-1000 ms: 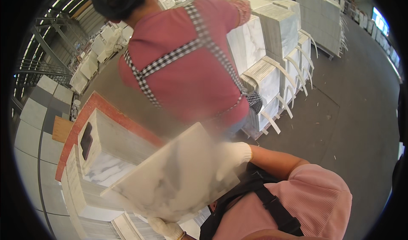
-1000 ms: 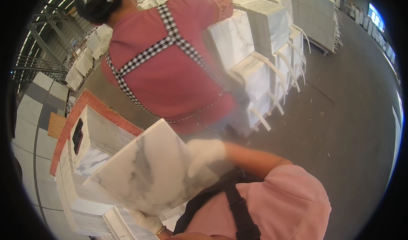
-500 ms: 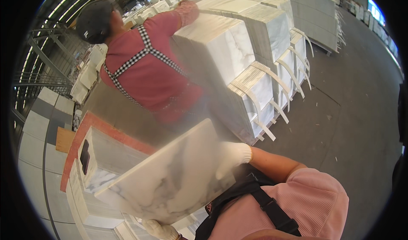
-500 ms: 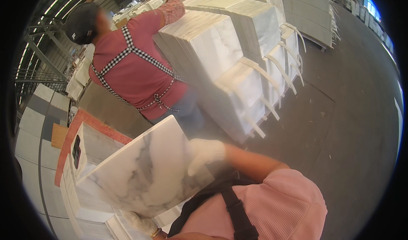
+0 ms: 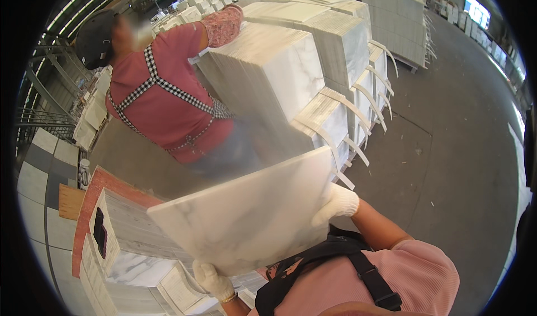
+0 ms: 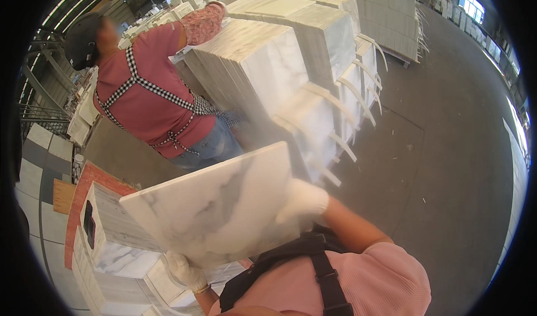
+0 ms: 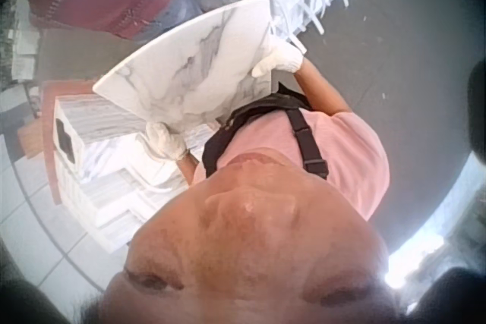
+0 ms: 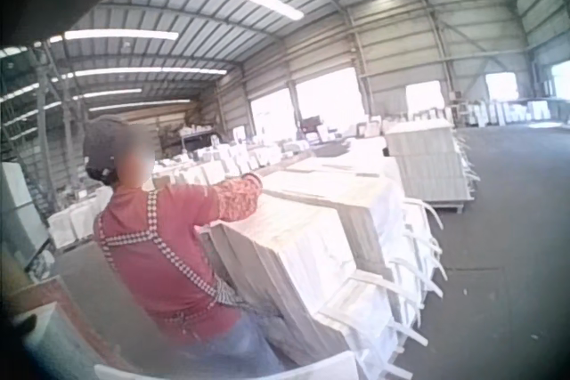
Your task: The person picks up white square tiles from a stack, carries them to a floor area, and places them in a grid pattern. The person repeats this process, picking up tiles and laying them out one by one.
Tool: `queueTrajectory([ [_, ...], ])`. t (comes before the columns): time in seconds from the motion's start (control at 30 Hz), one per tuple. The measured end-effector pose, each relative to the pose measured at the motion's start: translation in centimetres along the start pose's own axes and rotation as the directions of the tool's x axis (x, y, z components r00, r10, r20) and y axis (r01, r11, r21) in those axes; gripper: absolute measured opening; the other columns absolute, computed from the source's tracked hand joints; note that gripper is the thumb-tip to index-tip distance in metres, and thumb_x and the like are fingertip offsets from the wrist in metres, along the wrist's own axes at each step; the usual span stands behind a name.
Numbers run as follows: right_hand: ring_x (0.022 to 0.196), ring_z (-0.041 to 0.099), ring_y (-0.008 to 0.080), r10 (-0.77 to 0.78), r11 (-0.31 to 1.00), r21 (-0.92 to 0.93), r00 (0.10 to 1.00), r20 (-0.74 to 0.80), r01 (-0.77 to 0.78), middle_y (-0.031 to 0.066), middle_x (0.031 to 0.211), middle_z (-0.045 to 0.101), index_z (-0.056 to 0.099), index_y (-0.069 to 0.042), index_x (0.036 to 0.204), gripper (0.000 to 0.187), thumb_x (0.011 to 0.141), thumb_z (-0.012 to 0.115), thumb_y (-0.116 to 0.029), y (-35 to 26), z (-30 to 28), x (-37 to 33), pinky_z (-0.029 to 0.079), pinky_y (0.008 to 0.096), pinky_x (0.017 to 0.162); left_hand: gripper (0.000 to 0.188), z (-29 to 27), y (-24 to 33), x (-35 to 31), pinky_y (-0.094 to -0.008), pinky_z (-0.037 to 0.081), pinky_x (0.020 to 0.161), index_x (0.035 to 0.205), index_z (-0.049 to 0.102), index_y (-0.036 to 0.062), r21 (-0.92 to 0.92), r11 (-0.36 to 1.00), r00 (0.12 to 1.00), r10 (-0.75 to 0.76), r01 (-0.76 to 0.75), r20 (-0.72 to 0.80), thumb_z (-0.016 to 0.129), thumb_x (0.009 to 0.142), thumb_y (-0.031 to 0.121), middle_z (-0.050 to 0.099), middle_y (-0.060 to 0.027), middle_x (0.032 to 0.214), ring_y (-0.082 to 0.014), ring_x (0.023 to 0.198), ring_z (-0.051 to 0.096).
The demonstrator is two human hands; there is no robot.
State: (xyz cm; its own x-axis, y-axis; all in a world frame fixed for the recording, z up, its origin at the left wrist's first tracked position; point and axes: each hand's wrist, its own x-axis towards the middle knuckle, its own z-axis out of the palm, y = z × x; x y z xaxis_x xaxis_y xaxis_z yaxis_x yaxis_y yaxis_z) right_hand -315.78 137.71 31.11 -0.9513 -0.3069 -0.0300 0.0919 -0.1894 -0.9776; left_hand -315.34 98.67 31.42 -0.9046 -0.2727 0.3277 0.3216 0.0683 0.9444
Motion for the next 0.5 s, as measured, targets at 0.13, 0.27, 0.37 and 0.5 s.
queueTrajectory([
  [0.13, 0.12, 0.061, 0.0227, -0.011, 0.998, 0.061, 0.983, -0.183, 0.022, 0.0111, 0.129, 0.067, 0.058, 0.001, 0.137, 0.086, 0.058, 0.092, 0.007, 0.0, -1.0, 0.6, 0.049, 0.0421, 0.104, 0.047, 2.3, -2.5, 4.6, -0.0334, 0.048, 0.086, 0.107, 0.063, -0.0048, -0.03, 0.998, 0.988, -0.044, 0.049, 0.15, 0.066, 0.098, 0.042, 0.066, -0.0075, 0.101, -0.0177, 0.093, 0.059],
  [0.27, 0.121, 0.061, 0.0262, 0.012, 0.978, 0.199, 0.946, -0.323, 0.055, 0.0128, 0.13, 0.066, 0.058, 0.002, 0.136, 0.089, 0.054, 0.091, 0.008, -0.4, -1.6, 0.9, 0.047, 0.044, 0.106, 0.037, 5.6, -5.2, 7.8, -0.0316, 0.048, 0.083, 0.109, 0.065, -0.005, -0.071, 0.991, 0.968, -0.096, 0.115, 0.233, 0.065, 0.097, 0.03, 0.066, -0.0057, 0.099, -0.0151, 0.089, 0.057],
  [0.37, 0.125, 0.057, 0.0254, 0.019, 0.969, 0.233, 0.923, -0.384, 0.077, 0.0114, 0.136, 0.061, 0.053, 0.002, 0.141, 0.093, 0.056, 0.09, 0.005, -0.6, -2.1, 0.1, 0.048, 0.0433, 0.106, 0.029, 8.3, -6.8, 9.7, -0.029, 0.047, 0.08, 0.109, 0.066, -0.0045, -0.082, 0.981, 0.934, -0.14, 0.176, 0.328, 0.063, 0.096, 0.021, 0.065, -0.0033, 0.097, -0.0123, 0.086, 0.056],
  [0.5, 0.124, 0.058, 0.0262, -0.008, 0.959, 0.237, 0.852, -0.524, 0.155, 0.0105, 0.135, 0.062, 0.053, 0.001, 0.141, 0.097, 0.052, 0.092, 0.003, 0.2, -2.7, -1.5, 0.047, 0.0435, 0.107, 0.024, 11.2, -7.9, 11.0, -0.0265, 0.046, 0.075, 0.109, 0.067, -0.003, -0.02, 0.988, 0.883, -0.125, 0.151, 0.453, 0.063, 0.097, 0.017, 0.063, 0.0005, 0.093, -0.0097, 0.083, 0.054],
])
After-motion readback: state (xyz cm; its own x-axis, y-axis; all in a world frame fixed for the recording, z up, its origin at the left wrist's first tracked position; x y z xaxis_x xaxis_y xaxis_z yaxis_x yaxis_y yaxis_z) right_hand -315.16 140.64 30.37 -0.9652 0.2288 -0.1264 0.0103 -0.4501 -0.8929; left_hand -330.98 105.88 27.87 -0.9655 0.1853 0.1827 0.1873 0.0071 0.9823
